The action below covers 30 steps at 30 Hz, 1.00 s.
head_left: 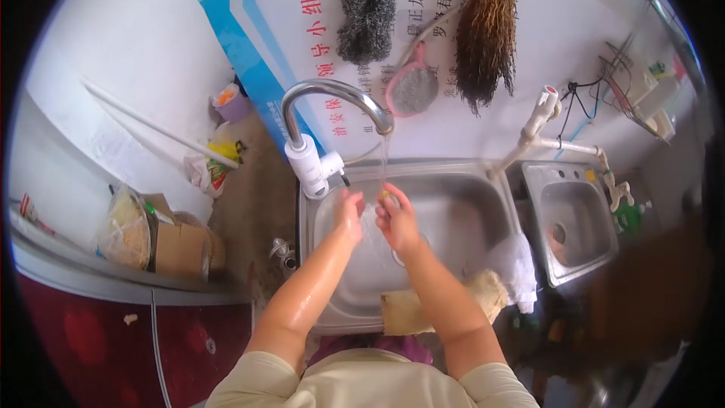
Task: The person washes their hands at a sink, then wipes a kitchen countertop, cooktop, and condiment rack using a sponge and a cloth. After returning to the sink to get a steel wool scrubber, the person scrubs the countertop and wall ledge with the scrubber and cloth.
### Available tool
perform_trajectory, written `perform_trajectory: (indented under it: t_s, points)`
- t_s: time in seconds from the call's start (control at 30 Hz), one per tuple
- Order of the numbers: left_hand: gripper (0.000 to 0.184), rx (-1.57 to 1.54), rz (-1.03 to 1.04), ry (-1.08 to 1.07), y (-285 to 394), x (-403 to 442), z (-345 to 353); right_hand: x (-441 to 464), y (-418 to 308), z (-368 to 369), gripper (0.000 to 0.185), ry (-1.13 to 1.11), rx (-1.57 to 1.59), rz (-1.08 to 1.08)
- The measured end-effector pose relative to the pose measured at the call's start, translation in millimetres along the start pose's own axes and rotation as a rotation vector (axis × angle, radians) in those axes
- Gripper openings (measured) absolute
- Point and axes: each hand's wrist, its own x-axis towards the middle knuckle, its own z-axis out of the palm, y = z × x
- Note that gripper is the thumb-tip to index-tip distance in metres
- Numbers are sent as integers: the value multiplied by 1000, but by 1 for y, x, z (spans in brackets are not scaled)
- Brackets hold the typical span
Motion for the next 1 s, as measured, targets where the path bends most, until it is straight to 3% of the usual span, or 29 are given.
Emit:
perform_trajectory:
  t_s: [0.03,0.07,0.2,0.3,0.53,0.6,0.73,0.83,0.87,0.97,1.0]
  points:
    - [34,-10,112,-6,5,1,-3,1,1,-4,20,-14,3,25]
    - [47,27,95,-128,21,-4,0,4,2,-9,16,-28,4,47]
    - [42,28,-72,-239,38,2,-6,4,18,-5,27,84,-44,49]
    - [39,41,-167,-321,52,-5,-7,6,29,7,39,291,-126,-78]
    - [35,-22,-274,-463,76,-29,5,-17,20,17,38,403,-270,-228]
    - [39,-44,-289,-523,77,-26,3,-26,5,9,36,195,-140,-104]
    - [49,163,-251,-395,70,-34,-4,-56,-18,16,24,-62,-103,62]
    - [47,345,-501,-328,43,-31,-21,-32,41,-81,28,499,-1467,-345]
    - [48,419,-514,-428,38,-42,-17,-56,21,-48,52,477,-1054,-185]
    - [44,613,-515,-683,27,-90,-7,-108,11,-42,64,177,-318,-224]
    - [39,657,-481,-763,22,-114,4,-134,-5,-33,71,119,-238,-198]
